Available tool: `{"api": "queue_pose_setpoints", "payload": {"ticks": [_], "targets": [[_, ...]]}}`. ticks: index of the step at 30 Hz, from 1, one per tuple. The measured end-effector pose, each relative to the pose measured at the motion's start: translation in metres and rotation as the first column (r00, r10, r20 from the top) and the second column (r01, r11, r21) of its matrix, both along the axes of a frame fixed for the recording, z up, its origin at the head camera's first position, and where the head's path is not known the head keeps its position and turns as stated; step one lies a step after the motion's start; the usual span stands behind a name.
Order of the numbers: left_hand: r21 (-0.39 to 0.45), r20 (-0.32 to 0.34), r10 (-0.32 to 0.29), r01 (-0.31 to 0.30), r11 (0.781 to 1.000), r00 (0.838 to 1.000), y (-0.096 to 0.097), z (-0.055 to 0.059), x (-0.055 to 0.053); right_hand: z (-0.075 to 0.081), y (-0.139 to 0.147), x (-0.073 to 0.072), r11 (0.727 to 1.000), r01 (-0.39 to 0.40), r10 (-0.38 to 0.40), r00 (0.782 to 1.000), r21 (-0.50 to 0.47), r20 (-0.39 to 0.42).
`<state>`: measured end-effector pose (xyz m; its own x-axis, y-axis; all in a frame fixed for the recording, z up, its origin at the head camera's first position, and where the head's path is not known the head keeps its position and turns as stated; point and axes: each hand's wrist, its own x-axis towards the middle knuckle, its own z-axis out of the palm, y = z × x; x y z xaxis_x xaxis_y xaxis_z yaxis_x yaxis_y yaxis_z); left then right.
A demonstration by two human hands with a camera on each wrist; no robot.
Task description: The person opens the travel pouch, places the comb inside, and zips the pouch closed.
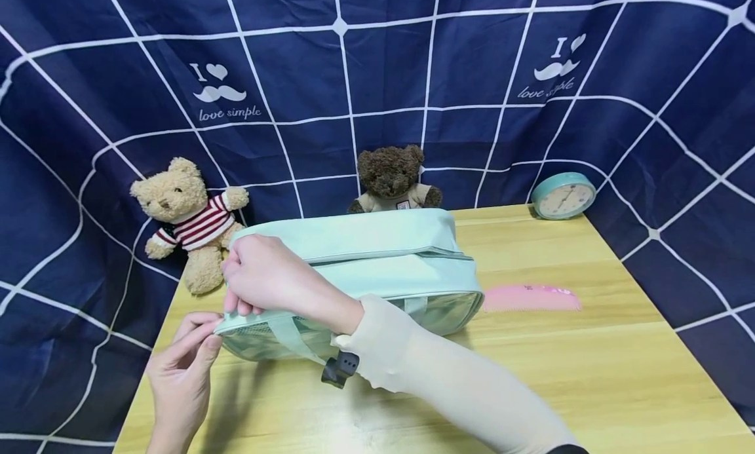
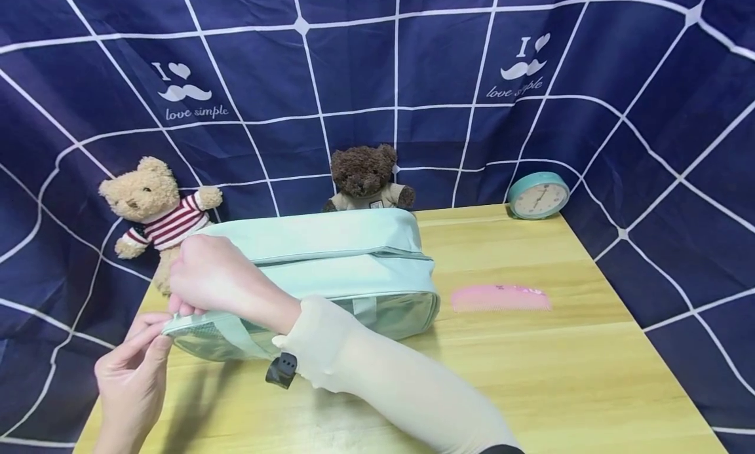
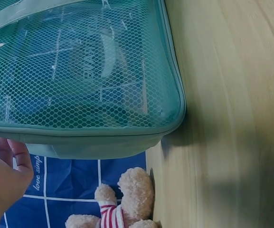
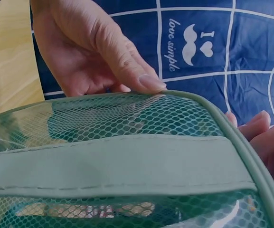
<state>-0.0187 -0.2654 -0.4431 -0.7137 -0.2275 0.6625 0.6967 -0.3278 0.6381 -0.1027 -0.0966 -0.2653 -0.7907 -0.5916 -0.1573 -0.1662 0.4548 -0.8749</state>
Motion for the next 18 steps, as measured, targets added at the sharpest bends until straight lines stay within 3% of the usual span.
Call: {"api": "queue_pose_setpoints", "payload": {"ticks": [11,18], "targets": [[0.0,-0.006,0.005,-0.005,1.0,1.0,-0.001,-0.001,0.001,-0.012,-0.014,-0.005,0.992,-0.036,0.046,0.995,0.12,-0.083],[-0.027,0.005,0.021,-0.021,0.999,1.0,-0.002,0.0,0.0,-0.023,-0.023,-0.015,0.972,-0.056,0.098,0.979,0.227,-0.178]]}}
